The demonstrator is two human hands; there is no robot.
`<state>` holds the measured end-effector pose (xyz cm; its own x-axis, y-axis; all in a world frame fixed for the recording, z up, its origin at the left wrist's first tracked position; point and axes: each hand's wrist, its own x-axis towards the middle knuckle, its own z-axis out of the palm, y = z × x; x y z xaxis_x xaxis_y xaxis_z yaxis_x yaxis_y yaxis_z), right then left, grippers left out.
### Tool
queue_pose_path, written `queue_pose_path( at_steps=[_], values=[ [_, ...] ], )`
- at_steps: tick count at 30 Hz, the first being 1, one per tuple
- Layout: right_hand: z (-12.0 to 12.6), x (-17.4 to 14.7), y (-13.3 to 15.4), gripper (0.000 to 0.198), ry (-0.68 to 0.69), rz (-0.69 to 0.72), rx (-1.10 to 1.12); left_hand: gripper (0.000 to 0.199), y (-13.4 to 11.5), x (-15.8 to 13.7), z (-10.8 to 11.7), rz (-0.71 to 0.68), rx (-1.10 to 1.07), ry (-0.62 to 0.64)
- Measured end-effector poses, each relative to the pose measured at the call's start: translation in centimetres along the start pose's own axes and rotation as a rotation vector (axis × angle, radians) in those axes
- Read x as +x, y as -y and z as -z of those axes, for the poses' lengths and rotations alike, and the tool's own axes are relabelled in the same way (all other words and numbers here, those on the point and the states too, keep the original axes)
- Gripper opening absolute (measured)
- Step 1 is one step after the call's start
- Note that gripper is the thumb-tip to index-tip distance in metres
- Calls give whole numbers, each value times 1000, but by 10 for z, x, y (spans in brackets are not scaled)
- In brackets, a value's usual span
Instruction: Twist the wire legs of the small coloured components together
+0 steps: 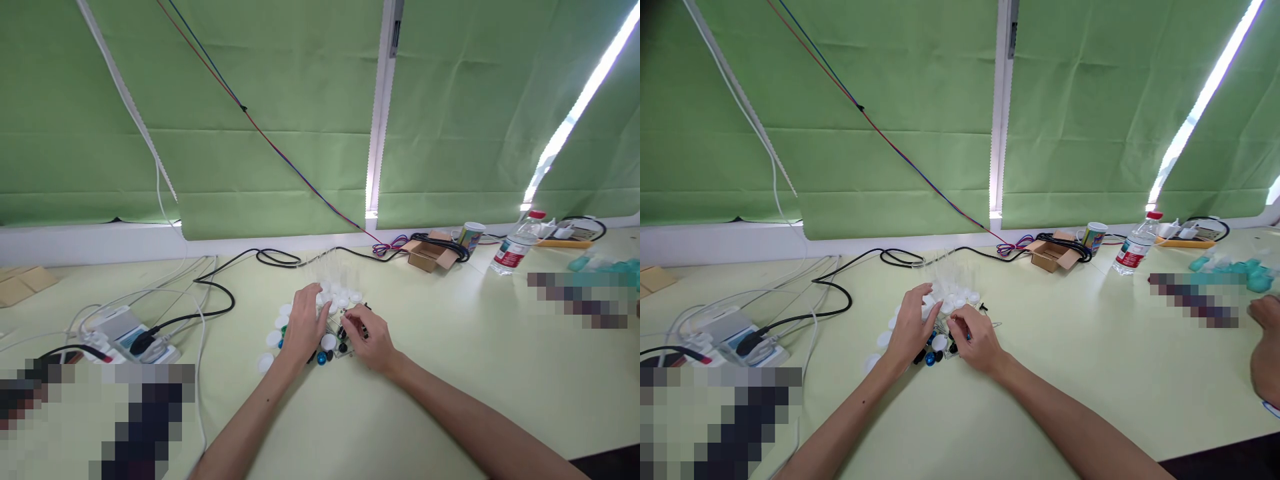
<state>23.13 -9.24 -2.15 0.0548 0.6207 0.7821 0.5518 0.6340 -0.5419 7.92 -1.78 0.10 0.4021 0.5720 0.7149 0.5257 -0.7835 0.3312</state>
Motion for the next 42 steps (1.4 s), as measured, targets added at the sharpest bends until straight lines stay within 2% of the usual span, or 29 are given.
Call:
queue_pose_path(
  at_steps=[8, 11, 15, 18, 28, 42],
  values=[
    [0, 0, 1, 7, -1, 15, 1, 21, 0, -5, 1, -35, -5, -141],
    [0, 0, 0, 7, -2, 14, 7, 28, -6, -5, 4, -109, -22, -257],
    [1, 0, 0, 7, -7, 14, 8, 48, -15, -6, 11, -201, -46, -394],
    [2, 1, 2, 7, -6, 3, 16, 54, -20, -7, 15, -230, -43, -431],
    [2, 2, 4, 8, -35, -29, 10, 43, -17, -10, 16, -200, 41, -321],
    [3, 3, 6, 8, -102, -3, 9, 35, -9, -18, 10, -140, 204, 46]
  ],
)
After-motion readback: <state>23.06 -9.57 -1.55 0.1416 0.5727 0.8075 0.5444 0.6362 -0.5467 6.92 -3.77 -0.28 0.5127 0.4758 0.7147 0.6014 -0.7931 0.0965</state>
